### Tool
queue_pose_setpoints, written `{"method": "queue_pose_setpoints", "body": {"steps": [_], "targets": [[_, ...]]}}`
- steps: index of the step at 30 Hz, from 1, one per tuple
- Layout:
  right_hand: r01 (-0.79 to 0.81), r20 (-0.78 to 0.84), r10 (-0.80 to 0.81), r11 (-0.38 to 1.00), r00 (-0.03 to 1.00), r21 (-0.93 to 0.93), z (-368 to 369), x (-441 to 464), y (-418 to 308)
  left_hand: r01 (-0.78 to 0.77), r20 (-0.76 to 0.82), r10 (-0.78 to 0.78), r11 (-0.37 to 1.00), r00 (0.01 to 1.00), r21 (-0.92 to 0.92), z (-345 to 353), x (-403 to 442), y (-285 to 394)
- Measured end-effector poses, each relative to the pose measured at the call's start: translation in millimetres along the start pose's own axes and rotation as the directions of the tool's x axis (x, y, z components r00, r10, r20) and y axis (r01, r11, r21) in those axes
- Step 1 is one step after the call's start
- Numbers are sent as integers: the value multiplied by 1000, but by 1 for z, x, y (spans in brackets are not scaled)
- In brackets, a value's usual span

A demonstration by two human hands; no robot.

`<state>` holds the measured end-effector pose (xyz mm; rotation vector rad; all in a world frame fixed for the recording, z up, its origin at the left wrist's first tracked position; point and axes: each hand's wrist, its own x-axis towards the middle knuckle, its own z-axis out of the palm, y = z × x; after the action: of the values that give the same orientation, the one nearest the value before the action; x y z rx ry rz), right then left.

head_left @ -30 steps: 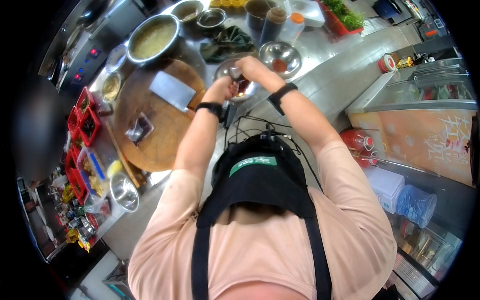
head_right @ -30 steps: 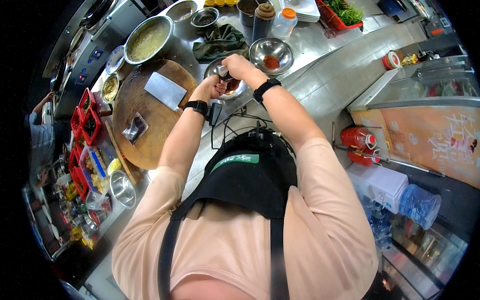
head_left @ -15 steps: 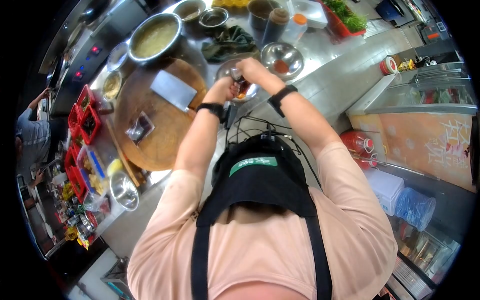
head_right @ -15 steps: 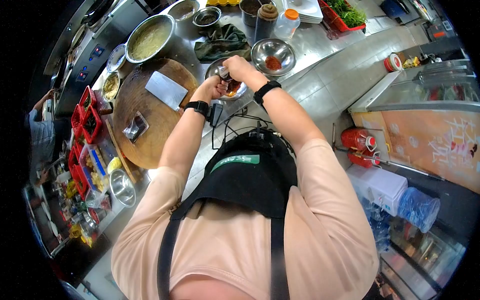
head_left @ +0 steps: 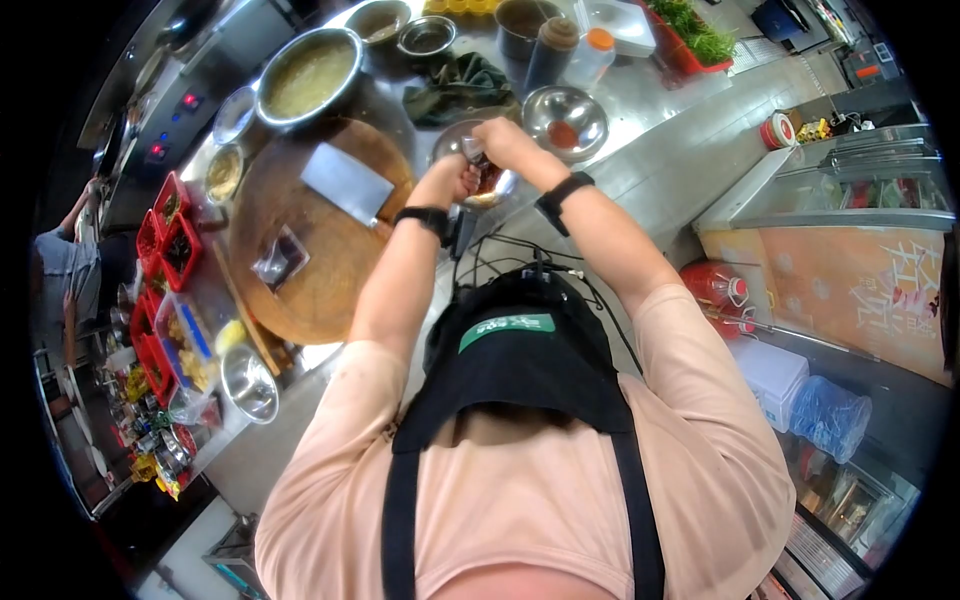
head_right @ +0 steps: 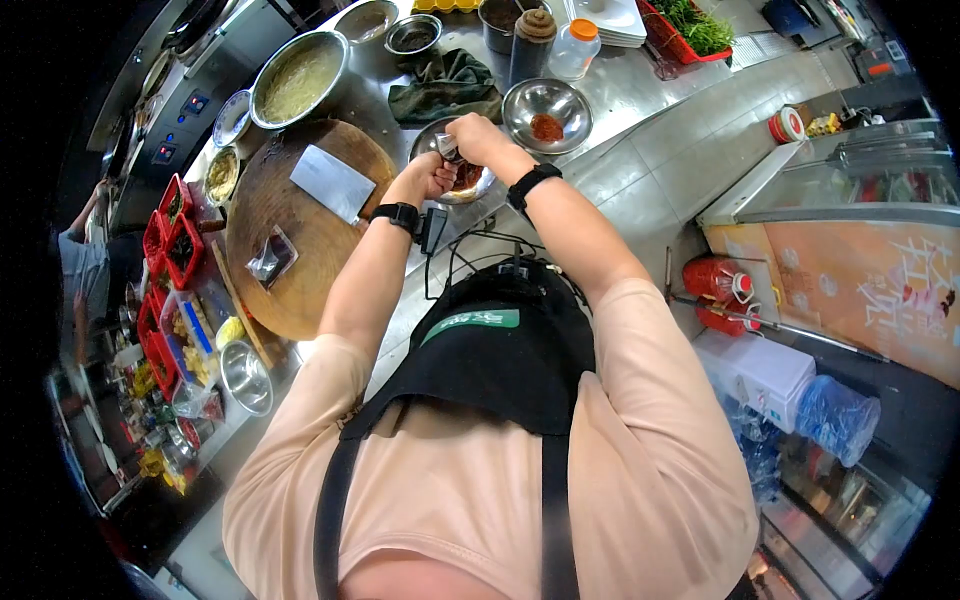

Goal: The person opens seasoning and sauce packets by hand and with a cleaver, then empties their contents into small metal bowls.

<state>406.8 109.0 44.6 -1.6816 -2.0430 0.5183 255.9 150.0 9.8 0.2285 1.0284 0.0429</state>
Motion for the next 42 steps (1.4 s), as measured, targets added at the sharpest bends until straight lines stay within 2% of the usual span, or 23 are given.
{"method": "queue_pose_setpoints", "body": {"steps": [11, 17, 22, 25, 29, 42], "targets": [[-11, 4, 11, 1000, 1000, 29, 1, 0, 0, -31, -4, 31, 999, 1000, -25, 2, -1, 0], [14, -11, -14, 1000, 1000, 16, 2, 0, -1, -71, -74, 69, 997, 995, -24, 5, -2, -2], [-16, 3, 16, 999, 1000, 49, -2, -1, -3, -39, 12, 40, 998, 999, -46, 4, -2, -1], [-16, -6, 16, 998, 1000, 59, 1, -1, 0, -70, -27, 68, 997, 997, -42, 5, 0, -3], [20, -30, -19, 998, 999, 55, 8, -1, 6, -60, -13, 59, 997, 998, -50, 1, 6, -2], [-5, -12, 5, 1000, 1000, 12, 3, -2, -2, -99, 4, 99, 995, 995, -23, 0, 5, -2]]}}
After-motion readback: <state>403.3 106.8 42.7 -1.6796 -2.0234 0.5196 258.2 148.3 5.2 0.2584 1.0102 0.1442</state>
